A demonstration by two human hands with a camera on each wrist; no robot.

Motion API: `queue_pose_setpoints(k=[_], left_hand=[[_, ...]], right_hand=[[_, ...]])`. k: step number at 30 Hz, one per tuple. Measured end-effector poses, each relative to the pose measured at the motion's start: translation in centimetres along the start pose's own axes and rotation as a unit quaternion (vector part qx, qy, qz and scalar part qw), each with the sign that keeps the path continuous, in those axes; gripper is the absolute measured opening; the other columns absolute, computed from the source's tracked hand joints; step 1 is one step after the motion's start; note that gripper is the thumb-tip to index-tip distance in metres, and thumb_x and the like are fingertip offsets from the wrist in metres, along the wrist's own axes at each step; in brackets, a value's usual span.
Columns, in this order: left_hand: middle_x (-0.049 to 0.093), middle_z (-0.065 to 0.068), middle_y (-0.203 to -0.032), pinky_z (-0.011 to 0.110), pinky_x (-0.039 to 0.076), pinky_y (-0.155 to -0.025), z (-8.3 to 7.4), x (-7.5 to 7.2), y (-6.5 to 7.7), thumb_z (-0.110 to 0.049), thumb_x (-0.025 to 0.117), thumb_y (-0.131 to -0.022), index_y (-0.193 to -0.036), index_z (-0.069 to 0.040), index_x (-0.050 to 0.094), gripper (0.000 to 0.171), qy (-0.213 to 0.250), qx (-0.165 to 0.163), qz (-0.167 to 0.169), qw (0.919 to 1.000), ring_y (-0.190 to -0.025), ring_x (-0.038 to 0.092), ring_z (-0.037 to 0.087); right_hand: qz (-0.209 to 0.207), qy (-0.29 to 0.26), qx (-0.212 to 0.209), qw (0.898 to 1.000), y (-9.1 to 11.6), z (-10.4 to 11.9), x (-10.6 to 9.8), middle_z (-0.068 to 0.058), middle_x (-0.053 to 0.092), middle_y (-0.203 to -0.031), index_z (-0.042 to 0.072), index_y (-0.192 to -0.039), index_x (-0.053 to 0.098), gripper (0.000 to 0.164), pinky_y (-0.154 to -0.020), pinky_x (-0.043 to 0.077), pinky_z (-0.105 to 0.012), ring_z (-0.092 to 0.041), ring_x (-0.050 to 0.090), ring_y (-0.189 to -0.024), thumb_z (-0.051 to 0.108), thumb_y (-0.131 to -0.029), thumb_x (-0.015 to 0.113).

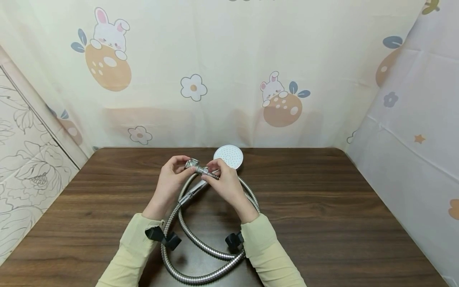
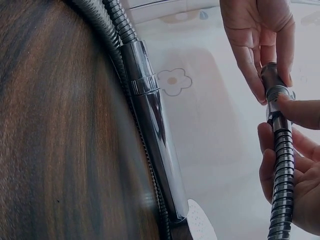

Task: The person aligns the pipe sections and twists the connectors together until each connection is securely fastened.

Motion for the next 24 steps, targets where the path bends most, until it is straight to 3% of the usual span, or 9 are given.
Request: queue_pose_setpoints(k=[10, 16, 21, 24], left_hand=[[0.058, 0.013, -0.105, 0.018, 0.048, -0.070, -0.14, -0.05, 0.03, -0.002, 0.067, -0.079, -0.108, -0.001, 0.054, 0.032, -0.004, 0.001, -0.001, 1.0000, -0.085, 0.060, 0.011], [0.057, 0.013, -0.106, 0.019, 0.048, -0.071, -0.17, -0.02, 0.02, -0.002, 0.067, -0.079, -0.108, -0.001, 0.054, 0.032, -0.006, 0.004, 0.000, 1.0000, -0.088, 0.060, 0.015], [0.058, 0.012, -0.106, 0.020, 0.049, -0.071, -0.11, 0.04, 0.08, -0.002, 0.066, -0.079, -0.108, -0.001, 0.054, 0.031, -0.006, 0.001, 0.000, 1.0000, -0.088, 0.060, 0.015], [0.058, 0.011, -0.106, 0.020, 0.049, -0.071, -0.13, 0.05, 0.13, -0.001, 0.066, -0.079, -0.108, -0.001, 0.054, 0.031, -0.006, 0.002, 0.000, 1.0000, -0.088, 0.060, 0.014]], right_hand=[[0.006, 0.009, -0.003, 1.000, 0.13, 0.60, 0.08, -0.006, 0.067, -0.093, 0.008, -0.100, 0.059, 0.023, -0.074, 0.048, -0.031, -0.015, 0.061, -0.085, 0.019, -0.082, 0.067], [0.025, 0.002, 0.000, 1.000, 0.05, 0.15, 0.47, -0.007, 0.068, -0.085, 0.013, -0.102, 0.056, 0.018, -0.063, 0.043, -0.025, -0.021, 0.063, -0.076, 0.021, -0.087, 0.061], [0.035, 0.004, 0.002, 0.999, 0.15, 0.10, 0.67, -0.012, 0.068, -0.085, 0.015, -0.105, 0.055, 0.016, -0.062, 0.042, -0.025, -0.029, 0.062, -0.077, 0.022, -0.090, 0.057], [0.036, 0.008, 0.002, 0.999, 0.18, 0.14, 0.68, -0.010, 0.068, -0.086, 0.015, -0.105, 0.055, 0.017, -0.064, 0.043, -0.027, -0.026, 0.062, -0.078, 0.023, -0.089, 0.058]])
Point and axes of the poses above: each hand's wrist, its own y-axis away from the middle knuckle, its own x-axis out of the palm, z = x × y, the point moved 9 cm from there along -y, towards the middle knuckle
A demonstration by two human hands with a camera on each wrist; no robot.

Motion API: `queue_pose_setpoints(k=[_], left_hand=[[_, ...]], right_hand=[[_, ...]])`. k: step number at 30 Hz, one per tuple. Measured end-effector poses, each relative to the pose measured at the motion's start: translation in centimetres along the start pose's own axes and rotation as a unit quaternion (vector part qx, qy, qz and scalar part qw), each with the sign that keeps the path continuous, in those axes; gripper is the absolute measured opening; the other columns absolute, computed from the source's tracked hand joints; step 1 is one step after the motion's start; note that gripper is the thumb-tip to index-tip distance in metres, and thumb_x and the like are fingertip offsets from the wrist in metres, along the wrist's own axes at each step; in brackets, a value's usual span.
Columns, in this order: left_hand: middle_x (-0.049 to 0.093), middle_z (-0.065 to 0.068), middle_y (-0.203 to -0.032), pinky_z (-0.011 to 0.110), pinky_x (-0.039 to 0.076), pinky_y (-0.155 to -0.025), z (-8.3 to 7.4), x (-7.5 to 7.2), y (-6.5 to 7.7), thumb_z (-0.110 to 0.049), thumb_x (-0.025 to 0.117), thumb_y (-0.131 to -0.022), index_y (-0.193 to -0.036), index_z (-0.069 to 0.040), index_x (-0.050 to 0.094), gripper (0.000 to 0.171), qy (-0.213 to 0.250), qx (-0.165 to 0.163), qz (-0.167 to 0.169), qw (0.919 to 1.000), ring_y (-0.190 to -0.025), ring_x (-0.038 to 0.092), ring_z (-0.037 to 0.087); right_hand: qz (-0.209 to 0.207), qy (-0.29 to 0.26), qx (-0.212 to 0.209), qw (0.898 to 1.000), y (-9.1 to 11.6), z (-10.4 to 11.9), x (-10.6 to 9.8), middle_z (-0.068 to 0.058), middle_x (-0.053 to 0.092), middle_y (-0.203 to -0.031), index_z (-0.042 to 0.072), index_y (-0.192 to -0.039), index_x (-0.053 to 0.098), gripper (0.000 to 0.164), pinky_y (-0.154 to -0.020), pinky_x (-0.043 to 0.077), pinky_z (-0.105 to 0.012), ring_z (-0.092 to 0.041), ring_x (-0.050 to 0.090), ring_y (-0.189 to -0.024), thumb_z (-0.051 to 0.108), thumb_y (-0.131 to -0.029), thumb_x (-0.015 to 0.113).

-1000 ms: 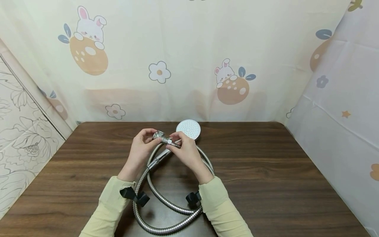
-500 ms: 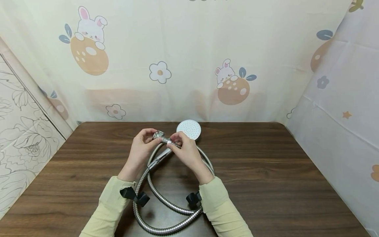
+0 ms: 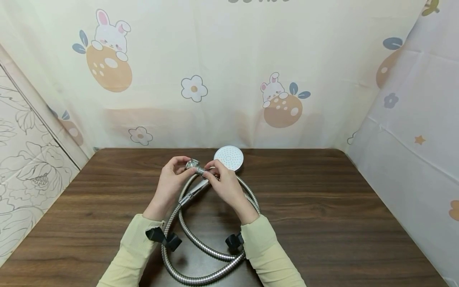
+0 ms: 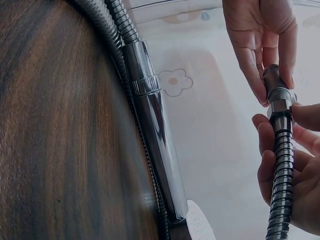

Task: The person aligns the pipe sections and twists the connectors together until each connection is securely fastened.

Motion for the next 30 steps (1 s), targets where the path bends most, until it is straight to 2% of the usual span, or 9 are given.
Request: queue_pose_setpoints(k=[5, 8, 15, 22, 30], left_hand=[[0.058, 0.012, -0.105, 0.020, 0.048, -0.070, -0.08, -0.03, 0.01, -0.002, 0.067, -0.079, -0.108, -0.001, 0.054, 0.031, -0.002, 0.005, -0.002, 1.0000, -0.088, 0.060, 0.015], [0.058, 0.012, -0.106, 0.020, 0.048, -0.071, -0.16, 0.02, 0.06, -0.001, 0.067, -0.079, -0.108, -0.001, 0.054, 0.031, -0.005, 0.006, -0.001, 1.0000, -0.089, 0.060, 0.016], [0.057, 0.013, -0.107, 0.020, 0.048, -0.072, -0.54, 0.06, 0.16, -0.001, 0.067, -0.079, -0.108, 0.000, 0.054, 0.032, -0.004, 0.013, 0.001, 0.9999, -0.091, 0.060, 0.019], [0.057, 0.013, -0.106, 0.020, 0.049, -0.072, -0.71, 0.08, 0.21, 0.000, 0.067, -0.079, -0.107, 0.000, 0.054, 0.032, 0.002, 0.017, 0.000, 0.9999, -0.089, 0.060, 0.016], [0.057, 0.010, -0.104, 0.019, 0.049, -0.072, -0.90, 0.05, 0.33, -0.001, 0.067, -0.079, -0.106, -0.001, 0.054, 0.030, 0.015, 0.015, -0.001, 0.9998, -0.086, 0.060, 0.013]], right_hand=[[-0.009, 0.014, 0.008, 1.000, 0.01, -0.16, -0.12, 0.000, 0.068, -0.083, 0.015, -0.104, 0.054, 0.031, -0.071, 0.044, -0.029, -0.012, 0.060, -0.080, 0.021, -0.079, 0.070], [-0.019, 0.025, 0.006, 0.999, 0.00, -0.17, -0.21, 0.003, 0.068, -0.082, 0.013, -0.102, 0.054, 0.033, -0.074, 0.045, -0.029, -0.010, 0.060, -0.081, 0.017, -0.076, 0.074], [-0.040, 0.017, -0.012, 0.999, -0.01, 0.16, -0.51, 0.000, 0.069, -0.081, 0.012, -0.096, 0.058, 0.027, -0.071, 0.046, -0.027, -0.010, 0.060, -0.077, 0.015, -0.075, 0.074], [-0.046, 0.011, -0.006, 0.999, 0.02, 0.30, -0.75, -0.001, 0.064, -0.091, 0.014, -0.096, 0.060, 0.025, -0.059, 0.044, -0.023, -0.011, 0.057, -0.067, 0.015, -0.075, 0.074], [-0.043, -0.005, -0.015, 0.999, 0.11, 0.59, -0.79, -0.004, 0.063, -0.095, 0.011, -0.099, 0.057, 0.027, -0.060, 0.045, -0.022, -0.012, 0.059, -0.071, 0.015, -0.077, 0.073]])
Point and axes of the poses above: each hand's wrist, its own y-axis away from the middle knuckle, its own x-axis out of the palm, z = x × y, the point moved 9 cm from there along -y, towards the middle knuckle
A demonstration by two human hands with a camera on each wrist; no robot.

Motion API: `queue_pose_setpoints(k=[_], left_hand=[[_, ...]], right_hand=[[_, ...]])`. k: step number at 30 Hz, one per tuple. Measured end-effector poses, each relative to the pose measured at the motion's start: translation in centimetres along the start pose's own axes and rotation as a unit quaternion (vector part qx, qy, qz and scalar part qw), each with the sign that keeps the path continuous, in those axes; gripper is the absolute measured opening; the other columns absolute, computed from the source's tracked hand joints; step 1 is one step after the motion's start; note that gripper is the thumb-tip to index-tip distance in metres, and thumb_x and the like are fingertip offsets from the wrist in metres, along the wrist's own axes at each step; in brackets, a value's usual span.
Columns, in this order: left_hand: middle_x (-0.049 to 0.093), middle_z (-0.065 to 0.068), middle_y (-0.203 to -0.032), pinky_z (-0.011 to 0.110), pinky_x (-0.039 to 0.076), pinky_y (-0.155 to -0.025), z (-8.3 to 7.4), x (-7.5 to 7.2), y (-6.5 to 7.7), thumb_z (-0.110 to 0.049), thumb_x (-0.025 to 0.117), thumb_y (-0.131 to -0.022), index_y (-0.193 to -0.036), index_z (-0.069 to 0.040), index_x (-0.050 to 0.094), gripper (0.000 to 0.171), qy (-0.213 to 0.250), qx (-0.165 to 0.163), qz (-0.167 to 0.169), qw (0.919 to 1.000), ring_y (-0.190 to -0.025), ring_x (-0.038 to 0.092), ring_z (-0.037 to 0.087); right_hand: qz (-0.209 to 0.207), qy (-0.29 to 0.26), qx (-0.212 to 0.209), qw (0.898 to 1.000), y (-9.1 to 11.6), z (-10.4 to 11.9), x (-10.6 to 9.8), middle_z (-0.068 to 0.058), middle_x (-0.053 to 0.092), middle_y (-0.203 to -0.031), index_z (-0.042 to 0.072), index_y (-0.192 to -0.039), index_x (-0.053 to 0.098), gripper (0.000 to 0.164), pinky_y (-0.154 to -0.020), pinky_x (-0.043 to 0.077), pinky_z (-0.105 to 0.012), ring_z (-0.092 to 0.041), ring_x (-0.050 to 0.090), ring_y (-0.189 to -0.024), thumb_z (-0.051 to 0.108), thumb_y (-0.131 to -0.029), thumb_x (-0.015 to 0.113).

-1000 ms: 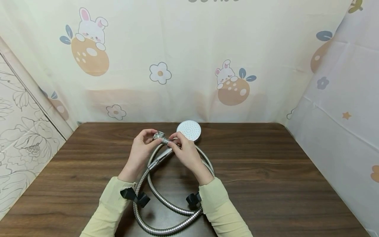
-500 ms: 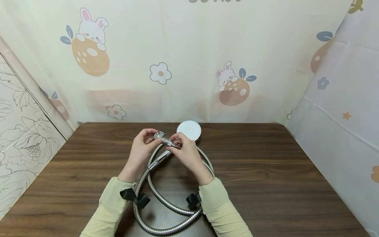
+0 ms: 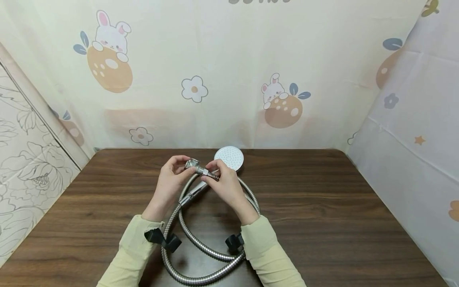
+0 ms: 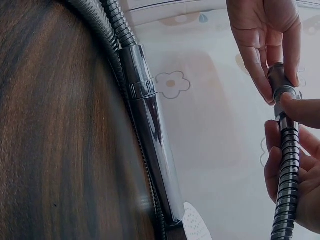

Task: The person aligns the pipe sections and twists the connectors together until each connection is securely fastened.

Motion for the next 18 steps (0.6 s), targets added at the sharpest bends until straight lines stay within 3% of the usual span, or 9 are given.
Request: queue_pose_setpoints(k=[10, 18], left_hand=[[0.057, 0.010, -0.105, 0.019, 0.049, -0.073, -0.17, -0.03, -0.03, -0.001, 0.067, -0.079, -0.107, 0.000, 0.054, 0.031, -0.006, 0.005, -0.001, 1.0000, -0.087, 0.060, 0.012], [0.057, 0.009, -0.103, 0.019, 0.049, -0.072, -0.25, -0.18, 0.22, -0.001, 0.067, -0.078, -0.106, 0.000, 0.054, 0.031, -0.010, 0.012, -0.001, 0.9999, -0.083, 0.060, 0.011]], right_hand=[[0.007, -0.004, -0.023, 1.000, -0.02, 0.48, -0.10, -0.004, 0.067, -0.095, 0.010, -0.100, 0.061, 0.023, -0.074, 0.048, -0.026, -0.011, 0.060, -0.084, 0.019, -0.080, 0.069], [0.021, -0.002, -0.018, 1.000, 0.36, 0.93, 0.22, -0.004, 0.066, -0.087, 0.011, -0.103, 0.062, 0.020, -0.066, 0.045, -0.024, -0.013, 0.057, -0.076, 0.021, -0.085, 0.064]])
Point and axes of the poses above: each hand's wrist, its own y-axis away from the middle knuckle, its own x-axis out of the palm, z = x × y, the point moved 9 cm from there along -y, towards the middle knuckle
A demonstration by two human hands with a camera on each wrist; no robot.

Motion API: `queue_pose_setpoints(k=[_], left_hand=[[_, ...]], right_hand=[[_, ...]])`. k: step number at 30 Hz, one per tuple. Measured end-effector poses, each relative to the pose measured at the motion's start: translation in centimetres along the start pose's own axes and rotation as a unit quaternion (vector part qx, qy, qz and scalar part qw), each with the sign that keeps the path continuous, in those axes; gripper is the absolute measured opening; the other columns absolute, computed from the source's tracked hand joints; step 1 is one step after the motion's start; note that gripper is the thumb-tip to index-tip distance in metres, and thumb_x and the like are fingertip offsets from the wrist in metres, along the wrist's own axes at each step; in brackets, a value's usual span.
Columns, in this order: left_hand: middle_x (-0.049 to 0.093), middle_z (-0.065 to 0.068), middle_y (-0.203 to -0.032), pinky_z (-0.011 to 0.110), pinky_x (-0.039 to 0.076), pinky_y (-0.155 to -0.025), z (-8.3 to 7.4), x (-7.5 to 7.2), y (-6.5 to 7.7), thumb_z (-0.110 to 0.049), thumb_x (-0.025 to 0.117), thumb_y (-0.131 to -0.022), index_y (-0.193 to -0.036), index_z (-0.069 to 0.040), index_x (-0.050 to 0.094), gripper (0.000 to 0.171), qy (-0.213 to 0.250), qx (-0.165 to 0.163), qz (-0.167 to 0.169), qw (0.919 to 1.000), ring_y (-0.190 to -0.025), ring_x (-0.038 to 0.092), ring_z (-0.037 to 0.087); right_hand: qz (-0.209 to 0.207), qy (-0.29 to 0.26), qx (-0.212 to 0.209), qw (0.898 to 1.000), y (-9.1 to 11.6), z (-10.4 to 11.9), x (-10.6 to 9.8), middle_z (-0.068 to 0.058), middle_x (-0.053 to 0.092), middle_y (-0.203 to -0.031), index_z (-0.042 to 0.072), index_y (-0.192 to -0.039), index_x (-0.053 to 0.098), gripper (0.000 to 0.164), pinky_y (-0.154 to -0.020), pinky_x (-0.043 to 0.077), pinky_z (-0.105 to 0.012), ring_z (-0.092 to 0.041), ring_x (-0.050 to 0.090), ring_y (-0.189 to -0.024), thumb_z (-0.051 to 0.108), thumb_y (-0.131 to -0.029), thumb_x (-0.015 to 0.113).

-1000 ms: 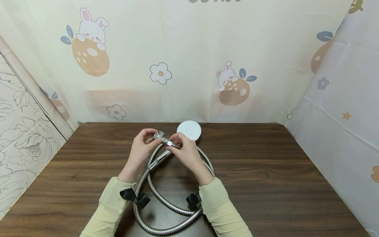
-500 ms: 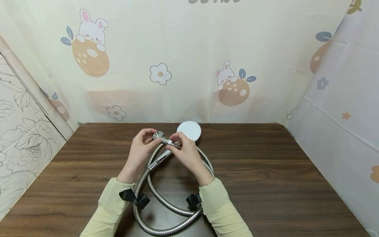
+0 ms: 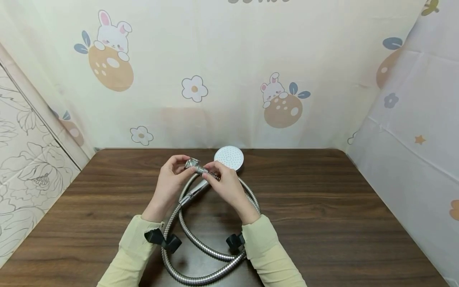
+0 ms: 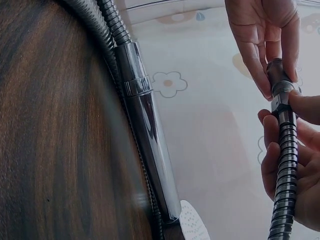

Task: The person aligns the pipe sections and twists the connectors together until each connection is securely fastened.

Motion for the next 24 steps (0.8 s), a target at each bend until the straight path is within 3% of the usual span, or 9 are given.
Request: queue_pose_setpoints(k=[6, 12, 16, 24], left_hand=[[0.057, 0.010, -0.103, 0.020, 0.049, -0.073, -0.22, 0.05, 0.08, -0.001, 0.067, -0.078, -0.106, 0.000, 0.055, 0.030, -0.011, 0.002, -0.003, 0.9999, -0.083, 0.060, 0.013], [0.058, 0.010, -0.104, 0.020, 0.049, -0.072, -0.29, 0.08, 0.05, -0.001, 0.067, -0.079, -0.106, -0.001, 0.055, 0.030, -0.011, 0.000, -0.002, 0.9999, -0.084, 0.060, 0.013], [0.058, 0.011, -0.103, 0.020, 0.049, -0.072, -0.40, 0.02, 0.09, 0.000, 0.067, -0.078, -0.106, 0.000, 0.055, 0.030, -0.011, 0.004, -0.005, 0.9999, -0.084, 0.060, 0.013], [0.059, 0.010, -0.101, 0.019, 0.049, -0.072, -0.41, 0.06, 0.14, 0.000, 0.068, -0.078, -0.105, -0.001, 0.055, 0.030, -0.008, 0.001, -0.006, 1.0000, -0.084, 0.060, 0.011]], right_hand=[[0.022, -0.013, 0.019, 0.999, 0.08, -0.24, 0.25, -0.008, 0.066, -0.090, 0.009, -0.106, 0.061, 0.021, -0.065, 0.046, -0.024, -0.021, 0.061, -0.077, 0.021, -0.088, 0.059], [0.009, 0.007, 0.010, 1.000, -0.02, -0.36, -0.02, -0.004, 0.061, -0.090, 0.012, -0.105, 0.063, 0.020, -0.057, 0.042, -0.023, -0.020, 0.056, -0.068, 0.022, -0.088, 0.060], [0.003, -0.014, 0.015, 1.000, -0.10, -0.53, 0.01, -0.005, 0.061, -0.094, 0.010, -0.106, 0.059, 0.021, -0.057, 0.043, -0.022, -0.022, 0.059, -0.070, 0.019, -0.088, 0.060], [0.002, -0.029, 0.021, 0.999, -0.15, -0.74, 0.13, -0.006, 0.062, -0.091, 0.009, -0.102, 0.056, 0.014, -0.061, 0.049, -0.026, -0.012, 0.060, -0.070, 0.016, -0.090, 0.057]])
Point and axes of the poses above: each hand's wrist, its own y-axis away from the middle knuckle, its own x-axis out of the palm, z = x × y, the point moved 9 cm from there along -y, towards the middle knuckle
